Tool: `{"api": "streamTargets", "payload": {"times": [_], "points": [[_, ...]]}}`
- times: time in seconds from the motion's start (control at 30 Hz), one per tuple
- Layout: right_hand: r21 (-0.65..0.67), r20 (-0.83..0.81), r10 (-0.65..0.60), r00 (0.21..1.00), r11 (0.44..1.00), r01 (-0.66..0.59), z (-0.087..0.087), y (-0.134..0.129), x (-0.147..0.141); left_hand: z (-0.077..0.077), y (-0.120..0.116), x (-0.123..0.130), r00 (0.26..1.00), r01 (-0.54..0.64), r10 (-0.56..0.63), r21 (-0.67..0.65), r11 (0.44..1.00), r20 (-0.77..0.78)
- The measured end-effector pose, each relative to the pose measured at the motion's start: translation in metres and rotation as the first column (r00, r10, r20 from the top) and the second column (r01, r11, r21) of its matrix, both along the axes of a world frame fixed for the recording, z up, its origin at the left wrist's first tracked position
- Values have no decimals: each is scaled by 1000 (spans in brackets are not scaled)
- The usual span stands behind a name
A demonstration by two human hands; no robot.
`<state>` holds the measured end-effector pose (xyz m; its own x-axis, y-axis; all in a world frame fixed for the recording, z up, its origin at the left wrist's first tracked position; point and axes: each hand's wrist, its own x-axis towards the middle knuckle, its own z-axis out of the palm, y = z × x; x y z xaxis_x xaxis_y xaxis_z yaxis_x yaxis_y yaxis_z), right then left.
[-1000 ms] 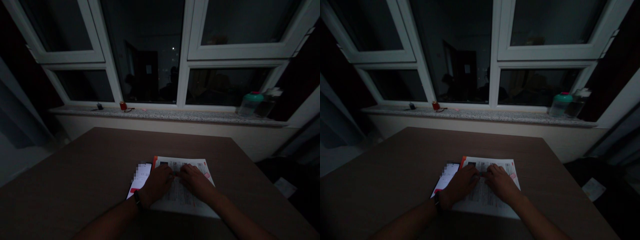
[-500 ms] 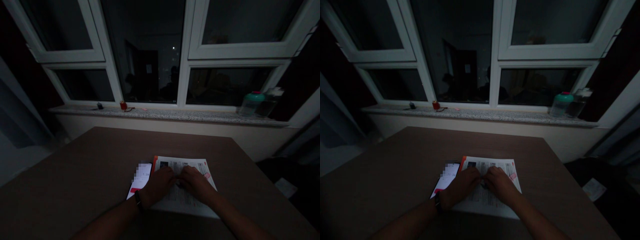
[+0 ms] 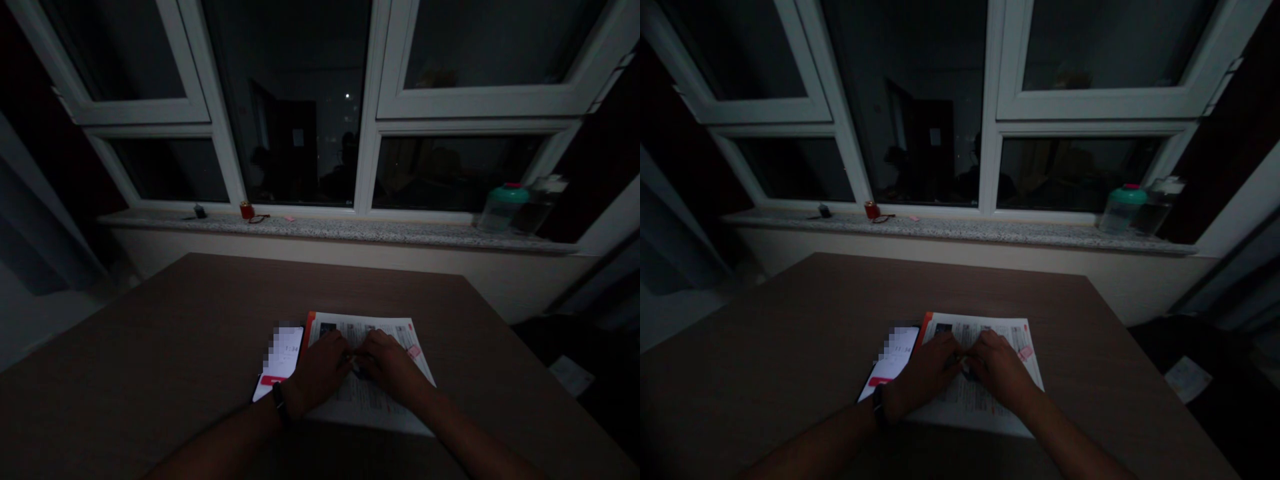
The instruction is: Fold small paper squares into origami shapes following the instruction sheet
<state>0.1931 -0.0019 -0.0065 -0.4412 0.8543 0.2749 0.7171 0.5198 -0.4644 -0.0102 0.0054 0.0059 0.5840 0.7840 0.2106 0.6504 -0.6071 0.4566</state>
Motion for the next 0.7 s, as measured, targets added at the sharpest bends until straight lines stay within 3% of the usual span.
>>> {"api": "streamTargets", "payload": {"times": [0.7], "points": [[62,-56,51,997,997,-48,-4,0,0,-2,1,1,993,-20,28,-75,997,118]]}}
